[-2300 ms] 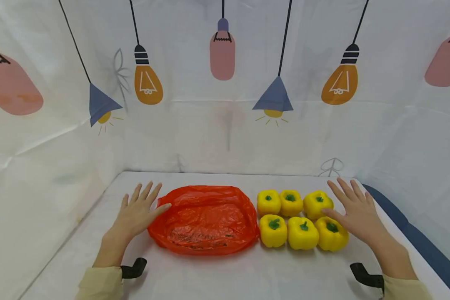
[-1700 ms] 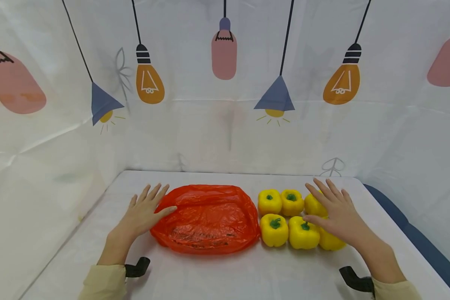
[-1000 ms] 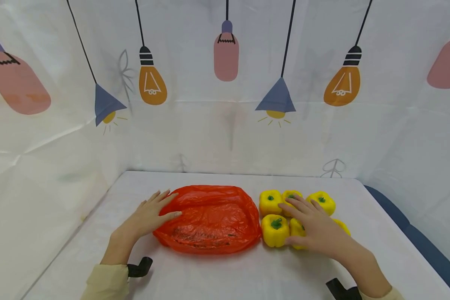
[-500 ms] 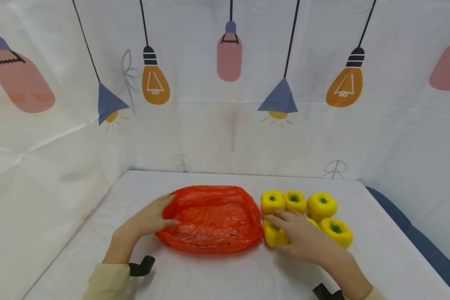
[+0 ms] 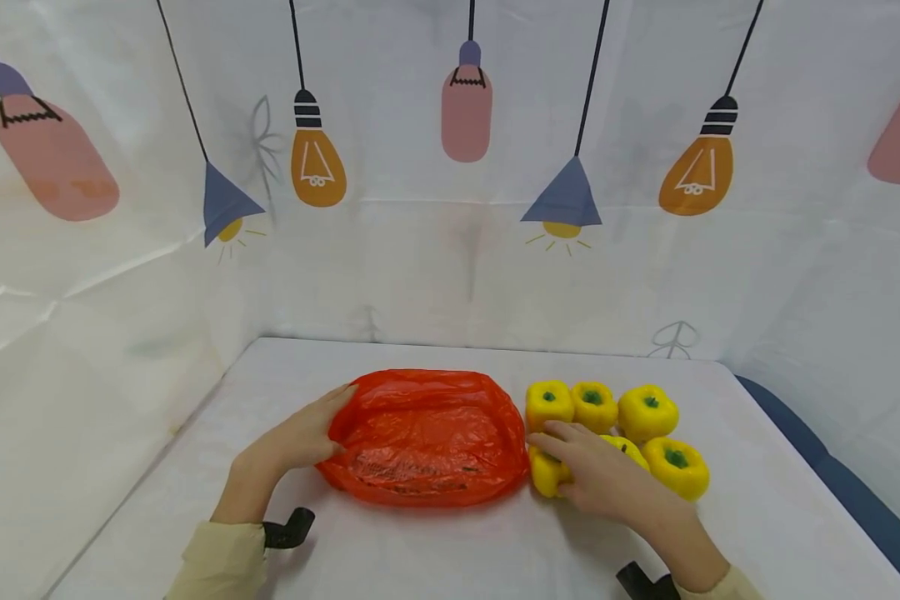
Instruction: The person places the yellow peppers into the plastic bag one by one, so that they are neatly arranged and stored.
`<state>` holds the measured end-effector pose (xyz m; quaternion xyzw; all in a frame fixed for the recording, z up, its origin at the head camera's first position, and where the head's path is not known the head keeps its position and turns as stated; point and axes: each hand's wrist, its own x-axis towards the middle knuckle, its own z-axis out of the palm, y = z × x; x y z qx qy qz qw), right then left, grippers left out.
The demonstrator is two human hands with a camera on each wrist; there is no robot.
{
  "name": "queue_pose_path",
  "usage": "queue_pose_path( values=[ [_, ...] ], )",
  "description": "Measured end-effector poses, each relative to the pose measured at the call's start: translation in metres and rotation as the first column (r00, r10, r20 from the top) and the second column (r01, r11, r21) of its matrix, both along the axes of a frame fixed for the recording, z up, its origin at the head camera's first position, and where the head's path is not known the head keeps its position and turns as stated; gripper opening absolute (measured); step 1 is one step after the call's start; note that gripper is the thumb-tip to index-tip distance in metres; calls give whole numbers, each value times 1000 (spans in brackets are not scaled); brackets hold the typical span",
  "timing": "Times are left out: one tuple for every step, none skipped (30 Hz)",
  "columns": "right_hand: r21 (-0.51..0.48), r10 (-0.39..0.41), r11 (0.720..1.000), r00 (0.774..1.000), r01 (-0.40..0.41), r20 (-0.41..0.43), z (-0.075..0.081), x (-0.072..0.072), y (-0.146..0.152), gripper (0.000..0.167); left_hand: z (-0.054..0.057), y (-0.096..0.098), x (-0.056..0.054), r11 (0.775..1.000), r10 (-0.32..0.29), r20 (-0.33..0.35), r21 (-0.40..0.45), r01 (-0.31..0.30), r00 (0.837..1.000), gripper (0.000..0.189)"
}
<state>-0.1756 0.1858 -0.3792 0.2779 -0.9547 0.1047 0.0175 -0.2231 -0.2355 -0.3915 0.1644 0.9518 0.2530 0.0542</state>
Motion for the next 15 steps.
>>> queue_pose_path(
  values=[
    [-3,3,1000,1000,-3,3,-1,-1,0,60,-1,0,0,1000,-2,-4,1,2,1000,88],
    [-6,7,1000,1000,-7,4,-1,-1,0,60,-1,0,-1,1000,-2,-6,3,2,1000,88],
    [-11,15,1000,1000,-15,3,-1,-2,0,60,-1,0,-1,1000,-1,-6,5,1,1000,88],
    [-19,24,1000,1000,-24,1,-1,-2,0,59,-2,0,-1,1000,-1,-10,5,1,1000,89],
    [-26,34,999,999,-34,-1,-1,-3,0,58,-2,0,-1,1000,-1,-13,4,1,1000,89],
    [-31,42,999,999,-42,-6,-1,-4,0,58,-3,0,-1,1000,-1,-15,5,1,1000,89],
    [-36,49,998,999,-50,-9,-1,-4,0,58,-3,0,-2,1000,0,-17,4,0,1000,89],
    [-44,57,997,998,-57,-10,-1,-4,0,57,-3,-1,-2,1000,1,-19,3,-1,1000,89],
    [-49,62,997,998,-63,-15,-1,-4,1,57,-4,-1,-2,1000,3,-21,3,-3,1000,89],
    [-52,62,997,998,-64,-22,-1,-5,1,56,-5,-1,-2,1000,4,-22,2,-4,1000,89],
    [-56,61,996,998,-62,-30,0,-5,1,57,-5,-1,-3,1000,6,-21,2,-6,1000,89],
    [-62,58,996,998,-61,-39,0,-4,1,57,-5,-1,-3,1000,6,-23,2,-6,1000,89],
    [-68,57,996,997,-60,-51,2,-4,1,58,-6,-1,-3,1000,7,-23,2,-7,1000,89],
    [-75,55,995,996,-60,-66,3,-4,1,59,-6,-1,-3,1000,7,-24,1,-7,1000,89],
    [-81,52,995,995,-59,-81,5,-4,1,60,-6,-1,-3,1000,8,-23,3,-8,1000,89]
  ],
)
